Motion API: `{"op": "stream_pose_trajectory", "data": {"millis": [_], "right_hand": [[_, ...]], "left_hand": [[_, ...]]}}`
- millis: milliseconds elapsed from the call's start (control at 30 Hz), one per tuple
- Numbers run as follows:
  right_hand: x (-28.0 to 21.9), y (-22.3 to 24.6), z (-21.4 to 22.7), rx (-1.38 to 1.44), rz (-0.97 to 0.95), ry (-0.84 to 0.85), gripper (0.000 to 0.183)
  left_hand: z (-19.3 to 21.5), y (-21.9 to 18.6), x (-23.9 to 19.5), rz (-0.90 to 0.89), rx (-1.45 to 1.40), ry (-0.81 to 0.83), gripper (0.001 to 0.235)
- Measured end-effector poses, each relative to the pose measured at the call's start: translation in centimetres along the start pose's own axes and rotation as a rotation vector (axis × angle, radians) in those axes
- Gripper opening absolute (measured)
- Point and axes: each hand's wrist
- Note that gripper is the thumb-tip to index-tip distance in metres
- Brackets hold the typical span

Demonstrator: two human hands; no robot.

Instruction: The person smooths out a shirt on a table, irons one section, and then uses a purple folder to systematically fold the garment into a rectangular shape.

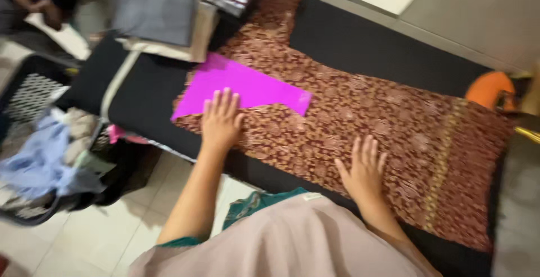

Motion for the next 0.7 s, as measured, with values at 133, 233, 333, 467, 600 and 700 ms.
{"op": "stream_pose_trajectory", "data": {"millis": [133, 233, 333, 467, 600, 700], "right_hand": [[2.2, -2.0, 3.8, 0.086, 0.059, -0.051, 0.078], [6.8, -7.9, 6.7, 0.155, 0.165, -0.179, 0.058], [13.7, -20.5, 4.4, 0.1, 0.187, -0.247, 0.043], [20.3, -23.5, 8.1, -0.084, 0.142, -0.148, 0.055], [23.0, -22.7, 9.8, -0.14, -0.074, 0.17, 0.087], [23.0, -22.0, 11.4, -0.263, -0.144, 0.256, 0.058]], "left_hand": [[0.8, -0.3, 4.2, 0.037, -0.038, 0.02, 0.064], [2.0, -1.0, 10.3, 0.098, -0.197, 0.055, 0.062], [-3.6, -0.5, 18.6, 0.188, -0.263, -0.032, 0.058], [-11.8, 1.2, 28.3, 0.318, -0.199, 0.191, 0.063], [-5.8, 1.3, 31.5, 0.441, -0.255, 0.464, 0.077], [-4.8, 1.9, 33.1, 0.533, -0.392, 0.772, 0.093]]}}
Point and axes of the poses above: each hand's wrist, its own x-axis towards the middle knuckle, its own z-axis out of the back of the hand, y = z × x, and after that the axes turned 14 degrees about x, right-handed
